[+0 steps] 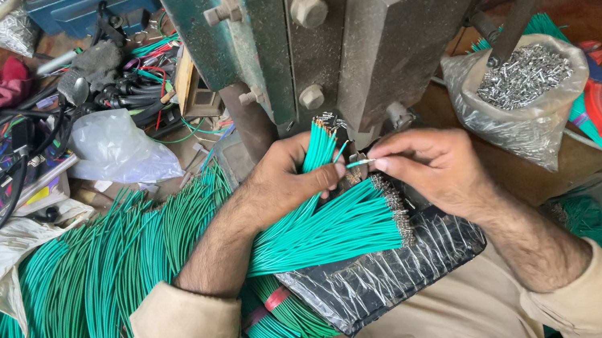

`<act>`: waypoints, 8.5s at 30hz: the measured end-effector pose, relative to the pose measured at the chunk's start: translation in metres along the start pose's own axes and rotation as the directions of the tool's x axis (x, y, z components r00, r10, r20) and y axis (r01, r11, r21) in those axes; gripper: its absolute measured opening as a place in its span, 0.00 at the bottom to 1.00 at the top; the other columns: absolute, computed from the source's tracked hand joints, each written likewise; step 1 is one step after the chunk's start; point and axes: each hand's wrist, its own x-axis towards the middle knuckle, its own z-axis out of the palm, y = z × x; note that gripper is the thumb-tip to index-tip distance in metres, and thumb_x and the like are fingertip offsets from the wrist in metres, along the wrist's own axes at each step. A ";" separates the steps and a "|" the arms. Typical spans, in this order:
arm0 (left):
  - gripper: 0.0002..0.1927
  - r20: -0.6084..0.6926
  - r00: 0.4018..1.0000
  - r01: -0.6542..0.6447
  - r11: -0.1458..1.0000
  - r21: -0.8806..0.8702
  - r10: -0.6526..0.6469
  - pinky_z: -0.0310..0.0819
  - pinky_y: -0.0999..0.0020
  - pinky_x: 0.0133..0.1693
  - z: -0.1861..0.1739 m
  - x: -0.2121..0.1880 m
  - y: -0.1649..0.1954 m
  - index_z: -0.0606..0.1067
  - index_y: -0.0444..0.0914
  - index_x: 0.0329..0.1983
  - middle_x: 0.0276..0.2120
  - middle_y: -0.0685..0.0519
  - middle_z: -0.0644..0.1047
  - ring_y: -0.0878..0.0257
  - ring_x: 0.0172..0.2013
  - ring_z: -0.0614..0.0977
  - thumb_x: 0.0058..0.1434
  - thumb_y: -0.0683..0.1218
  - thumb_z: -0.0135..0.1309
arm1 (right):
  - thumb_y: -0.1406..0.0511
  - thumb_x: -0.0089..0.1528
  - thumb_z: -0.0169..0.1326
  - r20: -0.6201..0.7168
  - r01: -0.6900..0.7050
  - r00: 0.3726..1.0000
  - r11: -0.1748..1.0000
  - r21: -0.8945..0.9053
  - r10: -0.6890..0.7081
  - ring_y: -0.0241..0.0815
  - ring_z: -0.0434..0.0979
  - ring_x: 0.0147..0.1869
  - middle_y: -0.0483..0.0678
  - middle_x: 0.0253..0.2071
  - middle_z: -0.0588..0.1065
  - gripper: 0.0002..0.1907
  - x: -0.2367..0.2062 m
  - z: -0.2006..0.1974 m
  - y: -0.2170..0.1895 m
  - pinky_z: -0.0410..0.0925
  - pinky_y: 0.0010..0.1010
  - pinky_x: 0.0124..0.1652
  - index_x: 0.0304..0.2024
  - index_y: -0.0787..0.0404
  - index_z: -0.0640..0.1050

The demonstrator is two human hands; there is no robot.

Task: The person attaches metal terminals to the ends of green insulated wires using a bench-mounted crimping press. They hold a bundle of wires, insert one stripped wire end with a terminal into the press die, operate the press to crimp the terminal, and set the finished wire onto a growing pile, repeating this cycle continuously.

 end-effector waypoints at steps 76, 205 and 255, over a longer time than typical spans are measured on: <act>0.08 -0.010 0.998 -0.055 0.998 0.020 0.055 0.77 0.72 0.42 -0.004 0.000 -0.007 0.79 0.33 0.39 0.32 0.56 0.81 0.71 0.36 0.80 0.68 0.45 0.57 | 0.71 0.59 0.59 0.172 0.136 0.984 0.845 -0.517 -0.053 0.39 0.82 0.48 0.48 0.44 0.81 0.09 -0.033 -0.050 -0.027 0.74 0.29 0.45 0.42 0.65 0.83; 0.09 -0.067 0.997 -0.040 0.997 0.060 0.044 0.76 0.73 0.34 -0.002 0.000 -0.004 0.79 0.35 0.38 0.27 0.59 0.79 0.72 0.30 0.79 0.65 0.46 0.59 | 0.70 0.66 0.55 -0.017 0.014 1.000 0.994 0.108 -0.012 0.34 0.82 0.46 0.48 0.40 0.82 0.06 0.012 0.002 0.011 0.76 0.27 0.50 0.44 0.68 0.78; 0.10 -0.035 0.999 -0.007 0.996 0.088 0.010 0.76 0.73 0.44 0.007 0.005 -0.004 0.77 0.36 0.43 0.34 0.61 0.79 0.73 0.38 0.77 0.60 0.43 0.64 | 0.66 0.60 0.60 -0.149 -0.166 0.986 0.410 -0.897 0.073 0.55 0.80 0.53 0.56 0.49 0.81 0.15 0.015 -0.184 -0.013 0.71 0.45 0.54 0.50 0.54 0.83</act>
